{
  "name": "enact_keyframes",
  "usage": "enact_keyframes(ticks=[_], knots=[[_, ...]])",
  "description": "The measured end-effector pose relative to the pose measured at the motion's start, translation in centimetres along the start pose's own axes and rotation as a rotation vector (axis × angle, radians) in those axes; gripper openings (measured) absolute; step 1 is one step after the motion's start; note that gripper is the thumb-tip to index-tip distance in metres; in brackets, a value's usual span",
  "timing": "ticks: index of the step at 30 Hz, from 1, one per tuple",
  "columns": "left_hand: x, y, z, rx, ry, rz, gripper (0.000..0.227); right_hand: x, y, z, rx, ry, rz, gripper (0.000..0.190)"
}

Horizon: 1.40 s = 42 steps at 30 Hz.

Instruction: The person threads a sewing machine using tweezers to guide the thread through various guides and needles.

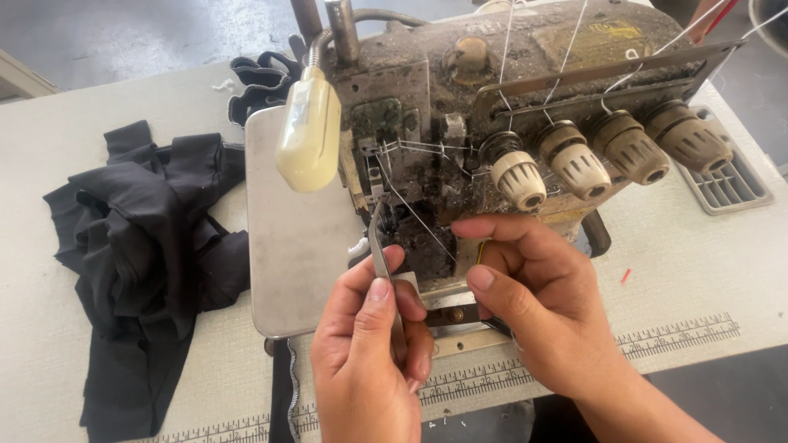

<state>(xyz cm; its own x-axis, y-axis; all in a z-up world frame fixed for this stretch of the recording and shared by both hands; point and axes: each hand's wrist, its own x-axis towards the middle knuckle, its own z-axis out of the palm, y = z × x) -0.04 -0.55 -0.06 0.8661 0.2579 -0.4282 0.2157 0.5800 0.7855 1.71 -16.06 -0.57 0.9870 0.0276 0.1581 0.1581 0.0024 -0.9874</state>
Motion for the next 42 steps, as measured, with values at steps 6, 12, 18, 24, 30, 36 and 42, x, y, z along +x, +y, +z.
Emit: enact_keyframes(ticks=[6, 12, 18, 24, 30, 36, 42], knots=[[0.1, -0.2, -0.2, -0.01, -0.034, 0.029, 0.037, 0.2, 1.2, 0.3, 0.061, -0.014, -0.029, 0.038], [0.6, -0.8, -0.3, -0.003, -0.084, 0.102, 0.036, 0.8, 2.4, 0.1, 0.022, -0.042, -0.096, 0.037], [1.5, -1.2, -1.2, -0.035, -0.113, 0.076, 0.033, 1.0, 2.8, -0.6, -0.029, -0.069, -0.145, 0.035], [1.8, -1.4, -1.8, -0.04, -0.179, 0.082, 0.035, 1.4, 3.3, -1.0, -0.213, -0.067, -0.222, 0.039], [1.9, -2.0, -2.2, -0.052, -0.256, 0.119, 0.036, 1.6, 3.7, -0.8, -0.346, -0.026, -0.335, 0.037], [1.8, -2.5, -1.6, -0.007, -0.183, 0.15, 0.038, 2.0, 3.6, -0.8, -0.385, 0.048, -0.359, 0.017], [1.3, -1.7, -0.5, -0.001, -0.117, 0.11, 0.033, 1.6, 2.5, -0.5, -0.354, 0.049, -0.258, 0.012]])
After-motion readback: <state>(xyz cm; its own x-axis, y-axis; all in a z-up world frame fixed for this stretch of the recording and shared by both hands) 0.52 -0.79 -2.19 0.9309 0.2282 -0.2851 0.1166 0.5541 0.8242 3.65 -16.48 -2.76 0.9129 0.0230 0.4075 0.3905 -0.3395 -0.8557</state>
